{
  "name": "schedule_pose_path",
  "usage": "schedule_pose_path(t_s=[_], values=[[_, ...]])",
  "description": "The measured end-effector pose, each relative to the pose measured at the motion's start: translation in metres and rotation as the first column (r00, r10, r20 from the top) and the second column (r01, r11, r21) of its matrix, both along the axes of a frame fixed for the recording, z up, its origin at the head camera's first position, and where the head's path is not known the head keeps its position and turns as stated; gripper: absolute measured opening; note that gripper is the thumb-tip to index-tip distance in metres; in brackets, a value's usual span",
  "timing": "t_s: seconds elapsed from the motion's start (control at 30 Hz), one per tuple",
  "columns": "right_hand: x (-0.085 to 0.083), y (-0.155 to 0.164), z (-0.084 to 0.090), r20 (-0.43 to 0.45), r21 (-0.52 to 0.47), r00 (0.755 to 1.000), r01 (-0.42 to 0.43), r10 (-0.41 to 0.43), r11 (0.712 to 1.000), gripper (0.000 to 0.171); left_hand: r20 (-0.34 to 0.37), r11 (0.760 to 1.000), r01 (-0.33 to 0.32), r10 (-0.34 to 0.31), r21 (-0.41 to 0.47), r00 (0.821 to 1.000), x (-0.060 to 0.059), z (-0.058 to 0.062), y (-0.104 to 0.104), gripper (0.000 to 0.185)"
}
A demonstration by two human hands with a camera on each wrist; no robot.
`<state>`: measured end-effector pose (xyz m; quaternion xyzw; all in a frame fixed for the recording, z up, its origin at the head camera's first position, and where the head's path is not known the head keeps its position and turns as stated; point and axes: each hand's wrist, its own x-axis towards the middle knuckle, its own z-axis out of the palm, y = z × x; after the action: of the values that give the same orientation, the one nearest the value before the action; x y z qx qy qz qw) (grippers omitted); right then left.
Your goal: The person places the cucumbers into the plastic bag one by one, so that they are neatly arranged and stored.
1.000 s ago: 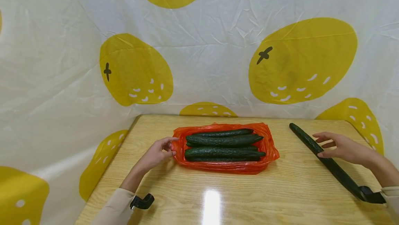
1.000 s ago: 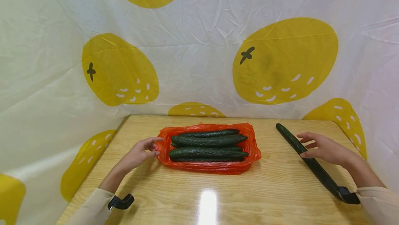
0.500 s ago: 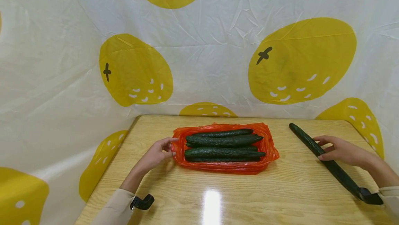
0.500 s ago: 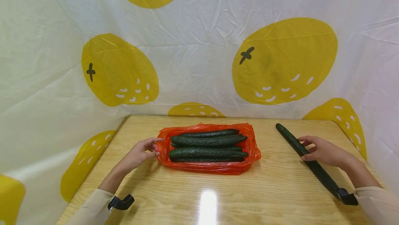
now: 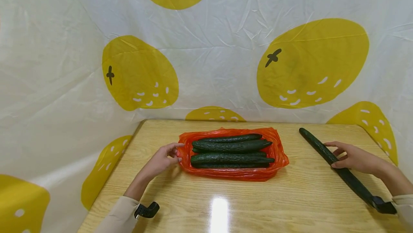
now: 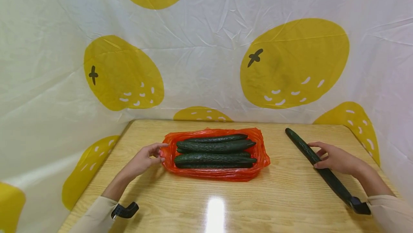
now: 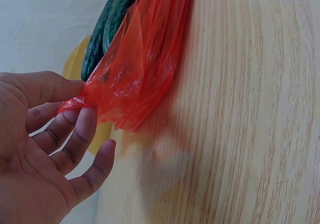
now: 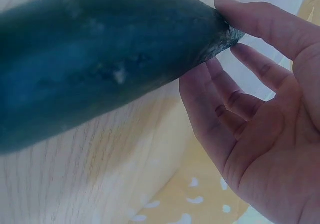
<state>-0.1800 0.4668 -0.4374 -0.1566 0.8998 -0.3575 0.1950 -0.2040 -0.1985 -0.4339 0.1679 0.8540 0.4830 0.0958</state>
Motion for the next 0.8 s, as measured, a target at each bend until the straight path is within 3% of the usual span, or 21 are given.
schedule_pose_path(t_s=[0.47, 0.8], values=[[0.0022, -0.0004, 0.0026, 0.054, 0.008, 0.998, 0.038, -0.039, 0.999, 0.081, 0.013, 1.0, -0.003, 0.003, 0.009, 1.0, -0.0002, -0.0006, -0.0006, 0.051], [0.0039, -0.0086, 0.0001, -0.038, 0.073, 0.997, 0.067, -0.064, 0.995, 0.076, 0.003, 1.0, 0.005, -0.005, -0.001, 1.0, 0.0, 0.001, -0.0009, 0.051]])
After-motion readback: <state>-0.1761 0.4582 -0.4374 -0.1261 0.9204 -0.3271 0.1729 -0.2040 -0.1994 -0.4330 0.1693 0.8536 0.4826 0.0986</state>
